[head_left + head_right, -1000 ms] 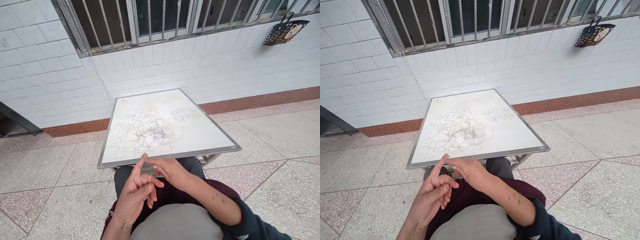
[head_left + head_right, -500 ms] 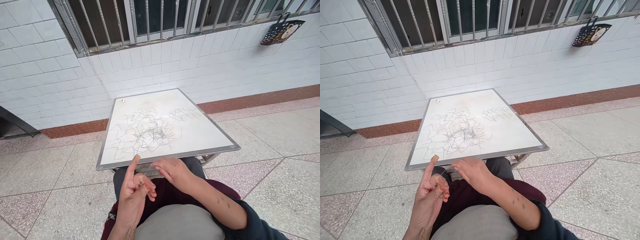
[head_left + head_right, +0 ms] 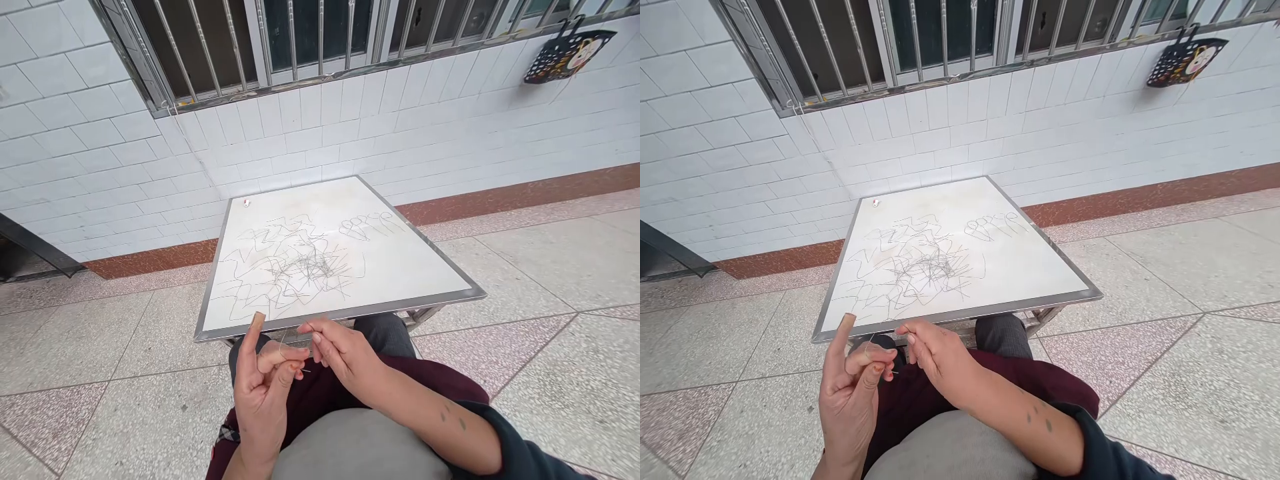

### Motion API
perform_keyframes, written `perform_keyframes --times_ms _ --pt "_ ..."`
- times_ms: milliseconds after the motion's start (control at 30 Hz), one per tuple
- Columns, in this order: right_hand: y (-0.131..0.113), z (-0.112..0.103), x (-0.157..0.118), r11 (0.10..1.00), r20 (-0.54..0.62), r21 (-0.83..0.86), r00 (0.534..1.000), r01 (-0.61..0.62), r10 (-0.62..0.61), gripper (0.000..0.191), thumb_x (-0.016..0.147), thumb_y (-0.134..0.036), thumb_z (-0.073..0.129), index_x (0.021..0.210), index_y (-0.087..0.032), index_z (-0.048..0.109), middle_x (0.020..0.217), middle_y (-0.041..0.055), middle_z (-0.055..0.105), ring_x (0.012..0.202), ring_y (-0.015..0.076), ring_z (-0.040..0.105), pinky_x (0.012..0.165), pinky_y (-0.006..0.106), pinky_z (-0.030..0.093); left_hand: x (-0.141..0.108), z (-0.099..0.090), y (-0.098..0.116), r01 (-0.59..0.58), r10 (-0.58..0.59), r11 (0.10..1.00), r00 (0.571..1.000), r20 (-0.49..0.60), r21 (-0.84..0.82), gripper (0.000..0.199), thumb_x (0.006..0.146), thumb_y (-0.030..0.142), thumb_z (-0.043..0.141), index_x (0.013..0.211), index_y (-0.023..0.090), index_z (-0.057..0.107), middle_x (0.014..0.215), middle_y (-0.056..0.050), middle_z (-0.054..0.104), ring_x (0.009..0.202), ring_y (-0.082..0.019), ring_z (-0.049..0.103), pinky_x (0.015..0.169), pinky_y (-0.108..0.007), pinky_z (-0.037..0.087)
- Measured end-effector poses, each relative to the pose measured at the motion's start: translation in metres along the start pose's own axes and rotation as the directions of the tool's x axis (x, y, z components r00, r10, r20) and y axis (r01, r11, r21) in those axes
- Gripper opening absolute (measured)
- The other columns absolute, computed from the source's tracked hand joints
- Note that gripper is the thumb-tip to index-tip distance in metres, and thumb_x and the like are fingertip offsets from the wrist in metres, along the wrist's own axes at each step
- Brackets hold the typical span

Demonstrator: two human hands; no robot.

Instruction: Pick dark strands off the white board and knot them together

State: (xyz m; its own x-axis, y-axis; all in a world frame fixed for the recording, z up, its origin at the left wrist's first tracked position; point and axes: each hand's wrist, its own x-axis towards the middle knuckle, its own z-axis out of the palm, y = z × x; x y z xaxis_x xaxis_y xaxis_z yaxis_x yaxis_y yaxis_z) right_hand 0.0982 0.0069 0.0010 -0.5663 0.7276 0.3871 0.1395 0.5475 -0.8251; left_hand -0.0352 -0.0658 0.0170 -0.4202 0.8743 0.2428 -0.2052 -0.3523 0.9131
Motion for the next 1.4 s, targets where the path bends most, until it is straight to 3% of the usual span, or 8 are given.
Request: perform_keyframes --times_ms 200,500,833,1067,1400 --pt "-0.007 0.005 0.0 0.989 0.016 0.136 0.998 0.055 -0.057 0.038 0.099 -0.025 0.033 0.134 -0.024 0.046 0.091 0.0046 0.054 0.077 0.0128 0.057 0.072 0.029 0.051 -0.002 0.003 0.007 0.003 0.001 0.998 0.997 -0.076 0.057 0.062 0.08 0.017 0.067 0.135 0.032 0.042 0.075 0.003 0.072 0.058 -0.01 0.062 0.062 -0.024 0.055" --pt "-0.013 0.018 -0.003 0.909 -0.034 0.41 0.995 -0.075 0.098 0.03 0.095 -0.025 0.046 0.125 -0.028 0.05 0.087 -0.0003 0.055 0.073 0.0101 0.061 0.072 0.028 0.054 0.002 0.005 0.008 0.029 -0.014 0.996 0.983 -0.181 0.08 0.062 0.077 0.018 0.071 0.133 0.027 0.046 0.072 0.004 0.07 0.069 -0.011 0.064 0.071 -0.025 0.055" --pt "-0.012 0.024 -0.002 0.961 -0.119 0.276 0.991 -0.022 0.057 0.038 0.09 -0.026 0.055 0.127 -0.031 0.049 0.098 0.0035 0.056 0.082 0.0137 0.059 0.072 0.029 0.055 0.005 0.009 0.007 0.076 -0.058 0.994 0.977 -0.206 0.084 0.063 0.075 0.02 0.072 0.133 0.025 0.047 0.069 0.004 0.068 0.077 -0.013 0.063 0.076 -0.026 0.053" --pt "-0.015 0.024 0.001 0.95 -0.15 0.311 0.988 0.01 0.039 0.029 0.093 -0.022 0.048 0.121 -0.029 0.056 0.091 0.0019 0.057 0.069 0.0101 0.059 0.065 0.025 0.054 0.004 0.007 0.007 0.068 -0.039 0.986 0.982 -0.183 0.155 0.062 0.077 0.022 0.071 0.134 0.024 0.046 0.071 0.004 0.068 0.071 -0.013 0.063 0.078 -0.029 0.052" --pt "-0.013 0.025 0.002 0.918 -0.144 0.395 0.985 -0.033 0.098 0.022 0.092 -0.029 0.052 0.112 -0.026 0.062 0.088 0.0026 0.059 0.068 0.0113 0.059 0.062 0.026 0.054 0.005 0.005 0.004 0.18 -0.172 0.982 0.976 -0.131 0.055 0.066 0.078 0.025 0.07 0.137 0.027 0.04 0.084 0.001 0.072 0.074 -0.015 0.065 0.075 -0.029 0.053"
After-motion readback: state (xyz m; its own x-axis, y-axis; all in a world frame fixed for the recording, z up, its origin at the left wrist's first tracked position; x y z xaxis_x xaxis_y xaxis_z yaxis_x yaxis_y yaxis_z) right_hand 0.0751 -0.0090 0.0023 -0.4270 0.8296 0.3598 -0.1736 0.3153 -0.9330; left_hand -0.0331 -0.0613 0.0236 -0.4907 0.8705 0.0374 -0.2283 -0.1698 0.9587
